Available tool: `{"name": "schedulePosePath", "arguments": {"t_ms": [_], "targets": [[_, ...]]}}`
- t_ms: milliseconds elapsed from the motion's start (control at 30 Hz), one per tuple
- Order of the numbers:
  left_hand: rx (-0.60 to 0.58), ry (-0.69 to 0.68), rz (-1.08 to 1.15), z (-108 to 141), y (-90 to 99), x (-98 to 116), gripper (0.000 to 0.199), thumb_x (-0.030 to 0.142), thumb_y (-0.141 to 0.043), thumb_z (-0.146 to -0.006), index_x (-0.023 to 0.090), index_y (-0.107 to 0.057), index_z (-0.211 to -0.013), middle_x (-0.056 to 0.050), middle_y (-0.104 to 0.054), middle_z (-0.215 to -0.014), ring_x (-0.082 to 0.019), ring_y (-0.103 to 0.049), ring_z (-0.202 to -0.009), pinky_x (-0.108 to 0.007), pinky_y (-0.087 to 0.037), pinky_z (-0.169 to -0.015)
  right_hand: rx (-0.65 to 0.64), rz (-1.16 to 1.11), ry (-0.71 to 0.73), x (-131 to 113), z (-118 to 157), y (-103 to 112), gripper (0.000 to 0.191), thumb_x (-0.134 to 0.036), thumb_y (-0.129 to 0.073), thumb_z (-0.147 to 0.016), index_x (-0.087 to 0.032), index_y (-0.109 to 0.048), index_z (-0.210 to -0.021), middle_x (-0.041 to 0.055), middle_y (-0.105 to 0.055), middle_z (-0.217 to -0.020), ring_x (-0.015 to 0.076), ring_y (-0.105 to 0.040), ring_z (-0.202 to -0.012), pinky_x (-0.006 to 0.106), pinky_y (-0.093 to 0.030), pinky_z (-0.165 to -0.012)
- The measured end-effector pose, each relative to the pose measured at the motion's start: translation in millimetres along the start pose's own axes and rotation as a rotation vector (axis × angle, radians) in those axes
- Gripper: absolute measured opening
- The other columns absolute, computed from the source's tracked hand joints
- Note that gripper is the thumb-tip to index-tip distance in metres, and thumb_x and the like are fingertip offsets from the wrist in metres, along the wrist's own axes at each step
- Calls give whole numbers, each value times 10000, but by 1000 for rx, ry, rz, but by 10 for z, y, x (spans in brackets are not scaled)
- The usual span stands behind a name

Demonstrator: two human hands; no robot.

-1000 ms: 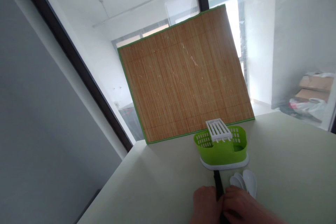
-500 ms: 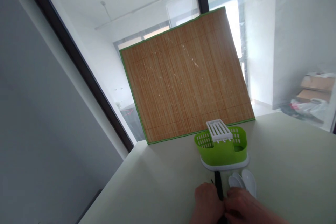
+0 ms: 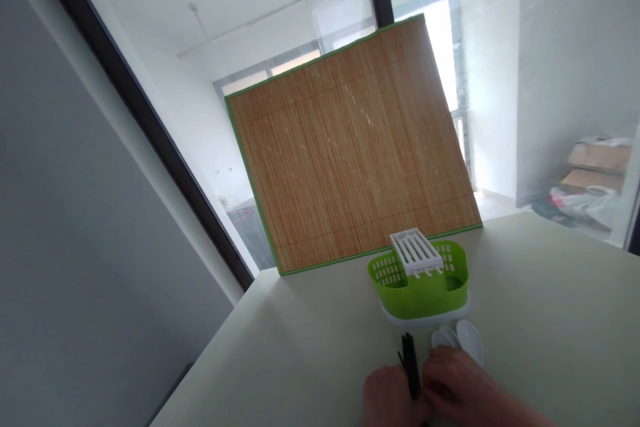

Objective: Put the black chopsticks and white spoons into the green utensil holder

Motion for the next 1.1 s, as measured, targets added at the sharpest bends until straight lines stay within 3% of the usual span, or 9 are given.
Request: {"name": "schedulePosePath", "arguments": {"t_ms": [233,533,900,1100], "targets": [[147,74,-32,-55,158,-66,317,317,-491,-802,119,-715,-906,-175,-703,-902,-314,-658,-895,-406,-498,-784,8,65,30,23,-35,-43,121,-155,-507,-771,-195,-608,-720,30,-647,-727,196,-559,-749,311,-339,-697],[146,19,-83,-32,211,139,339,139,-400,-821,97,-728,-897,-194,-706,-893,-319,-666,-887,-409,-504,-757,-33,80,48,-7,-1,-101,135,-152,-503,-791,-197,-597,-706,30,-662,-729,196,-562,-738,310,-324,-685],[121,56,125,-107,135,-160,347,297,-434,-849,97,-708,-919,-182,-699,-916,-289,-656,-890,-357,-481,-752,-53,80,43,-17,-8,-84,148,-138,-486,-802,-198,-597,-724,27,-673,-756,193,-570,-748,324,-341,-728],[87,41,278,-159,103,-227,322,332,-470,-830,115,-704,-786,-138,-686,-723,-238,-650,-701,-285,-433,-593,-51,82,45,13,-7,-98,156,-146,-483,-818,-200,-602,-733,28,-672,-758,197,-570,-756,324,-343,-733]]}}
Point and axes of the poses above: each hand's wrist, its own z-axis away from the middle knuckle, its own y-axis out of the back of the hand, x = y × z, the point moved 9 cm from there along -z, towards the middle knuckle
